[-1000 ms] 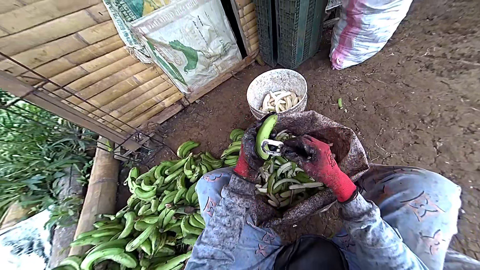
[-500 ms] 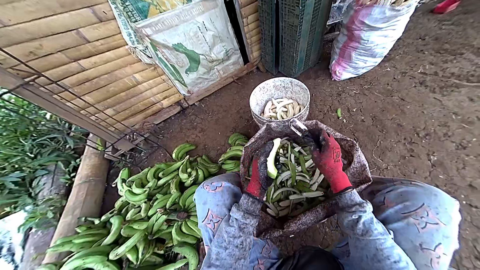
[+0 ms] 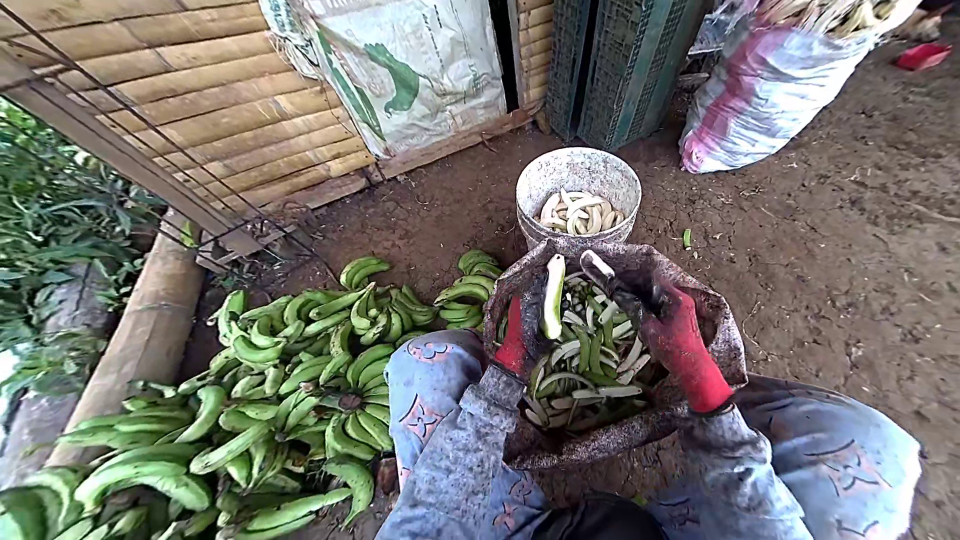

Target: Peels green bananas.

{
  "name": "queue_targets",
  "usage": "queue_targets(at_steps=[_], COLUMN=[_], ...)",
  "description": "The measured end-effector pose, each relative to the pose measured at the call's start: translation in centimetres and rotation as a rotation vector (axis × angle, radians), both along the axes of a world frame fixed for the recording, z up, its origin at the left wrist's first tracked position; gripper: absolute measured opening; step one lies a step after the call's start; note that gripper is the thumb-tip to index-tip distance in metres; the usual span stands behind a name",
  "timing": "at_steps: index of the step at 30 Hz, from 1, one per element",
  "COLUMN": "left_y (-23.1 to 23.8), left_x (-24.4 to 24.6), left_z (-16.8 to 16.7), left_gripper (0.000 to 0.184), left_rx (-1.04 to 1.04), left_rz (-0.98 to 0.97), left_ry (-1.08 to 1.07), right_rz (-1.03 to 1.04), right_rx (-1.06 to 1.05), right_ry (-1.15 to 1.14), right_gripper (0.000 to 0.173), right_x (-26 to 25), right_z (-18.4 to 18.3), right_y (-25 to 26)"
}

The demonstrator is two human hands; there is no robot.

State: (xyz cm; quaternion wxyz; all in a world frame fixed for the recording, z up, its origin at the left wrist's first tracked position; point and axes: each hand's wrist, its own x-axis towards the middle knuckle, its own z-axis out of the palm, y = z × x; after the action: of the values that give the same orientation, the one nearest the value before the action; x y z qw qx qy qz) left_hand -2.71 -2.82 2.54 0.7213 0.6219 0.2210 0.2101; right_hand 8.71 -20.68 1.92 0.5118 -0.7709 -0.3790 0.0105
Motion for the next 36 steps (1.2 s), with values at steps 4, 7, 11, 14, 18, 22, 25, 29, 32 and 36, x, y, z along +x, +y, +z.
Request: queue_targets(at_steps=[4,7,11,14,18,22,25,29,32,36], left_y=[-0.4,-1.4,-0.6,-0.1,-0.8,-0.1,-0.8,-1.8,-2.2,-0.7], left_x=[-0.4,-0.3,0.5,1.4,-0.5,0.6,0.0,-0.8,0.0,-0.3], left_z=[-0.2,-1.6,-1.5,-1.4,0.3,-1.7,-1.2,-0.1,-0.5,0.0], left_gripper=[0.029,0.032,0.040,0.046,0.034,0.031,0.037,0.040,0.041,0.053], left_rx=[0.351,0.118,-0.176,-0.154,0.032,-0.014,0.324,0.331,0.169,0.095], left_rz=[-0.105,-0.186,-0.145,-0.015,0.012,-0.063,-0.044,-0.168,-0.196,0.013], left_ry=[0.105,0.151,0.075,0.004,0.005,-0.062,0.114,0.249,0.192,0.214], right_rz=[0.026,-0.277,-0.300,-0.124,-0.023,-0.125,-0.175,-0.259,-0.338,-0.222], right_rx=[-0.147,-0.254,-0.103,-0.006,-0.093,-0.158,-0.198,-0.248,-0.299,-0.055], right_ry=[-0.111,-0.162,-0.157,-0.101,-0.148,-0.268,-0.314,-0.197,-0.095,-0.149], right_gripper=[0.026,0.036,0.034,0.032,0.030,0.032,0.032,0.034,0.035,0.035], right_x=[-1.9,0.5,0.7,-2.6,-5.4,-4.3,-3.2,-1.2,1.0,-1.8], right_z=[-1.5,-1.0,0.1,-0.4,-1.7,-2.0,-2.4,-1.9,-0.8,-1.3], right_y=[0.5,0.6,0.0,0.0,1.2,2.0,2.1,2.4,1.8,1.2])
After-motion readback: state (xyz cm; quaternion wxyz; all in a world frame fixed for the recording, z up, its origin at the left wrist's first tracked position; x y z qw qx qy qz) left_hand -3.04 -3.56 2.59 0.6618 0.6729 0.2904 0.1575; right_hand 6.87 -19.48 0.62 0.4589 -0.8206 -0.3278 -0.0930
